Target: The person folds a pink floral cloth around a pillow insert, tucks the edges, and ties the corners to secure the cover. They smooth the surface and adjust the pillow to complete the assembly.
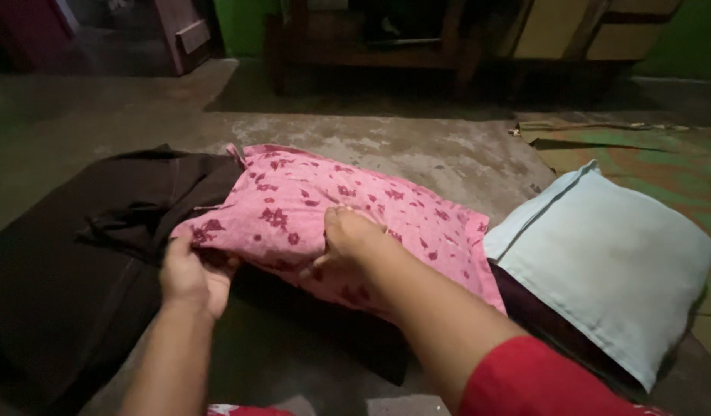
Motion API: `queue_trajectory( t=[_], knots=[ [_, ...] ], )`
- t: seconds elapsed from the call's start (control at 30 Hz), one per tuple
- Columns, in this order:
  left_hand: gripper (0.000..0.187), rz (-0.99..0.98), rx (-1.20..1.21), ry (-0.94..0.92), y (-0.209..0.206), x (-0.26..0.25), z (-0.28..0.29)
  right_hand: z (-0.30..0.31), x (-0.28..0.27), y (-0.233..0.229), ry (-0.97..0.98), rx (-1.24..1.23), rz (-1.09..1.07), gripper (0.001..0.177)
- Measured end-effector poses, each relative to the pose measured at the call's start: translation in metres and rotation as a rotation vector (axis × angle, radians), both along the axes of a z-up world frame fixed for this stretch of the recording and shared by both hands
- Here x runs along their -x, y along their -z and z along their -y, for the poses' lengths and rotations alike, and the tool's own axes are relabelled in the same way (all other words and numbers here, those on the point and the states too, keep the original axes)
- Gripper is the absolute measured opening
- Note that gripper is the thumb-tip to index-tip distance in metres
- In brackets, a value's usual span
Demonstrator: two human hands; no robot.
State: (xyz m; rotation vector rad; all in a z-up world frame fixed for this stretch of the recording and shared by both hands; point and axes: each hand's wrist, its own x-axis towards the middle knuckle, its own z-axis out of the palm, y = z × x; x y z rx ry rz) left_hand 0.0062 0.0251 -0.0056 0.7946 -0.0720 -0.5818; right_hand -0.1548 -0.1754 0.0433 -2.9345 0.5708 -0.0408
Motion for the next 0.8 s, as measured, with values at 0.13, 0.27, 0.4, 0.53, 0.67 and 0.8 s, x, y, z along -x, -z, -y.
queue_trajectory(
  t=[0.13,0.27,0.4,0.53,0.67,0.8],
  knots=[
    [0.024,0.015,-0.153,0.236,0.007,0.002,-0.016,0.013,-0.006,0.006,-0.055,0.039,-0.014,0.111],
    [0.042,0.355,-0.679,0.190,-0.005,0.023,-0.012,0.011,0.005,0.009,-0.139,0.104,0.121,0.112],
    [0.036,0.486,-0.661,0.077,-0.025,0.034,-0.012,0.005,0.011,-0.004,-0.094,0.015,0.018,0.109],
    [0.031,0.590,-0.544,0.040,-0.036,0.043,-0.015,0.008,0.020,-0.014,-0.055,-0.096,0.021,0.105],
    [0.042,0.706,-0.413,-0.017,-0.045,0.043,-0.011,0.013,0.017,-0.021,0.002,-0.153,-0.028,0.100],
    [0.045,0.658,-0.389,-0.074,-0.050,0.052,-0.003,0.013,0.016,-0.032,0.041,-0.150,0.003,0.104]
  ],
)
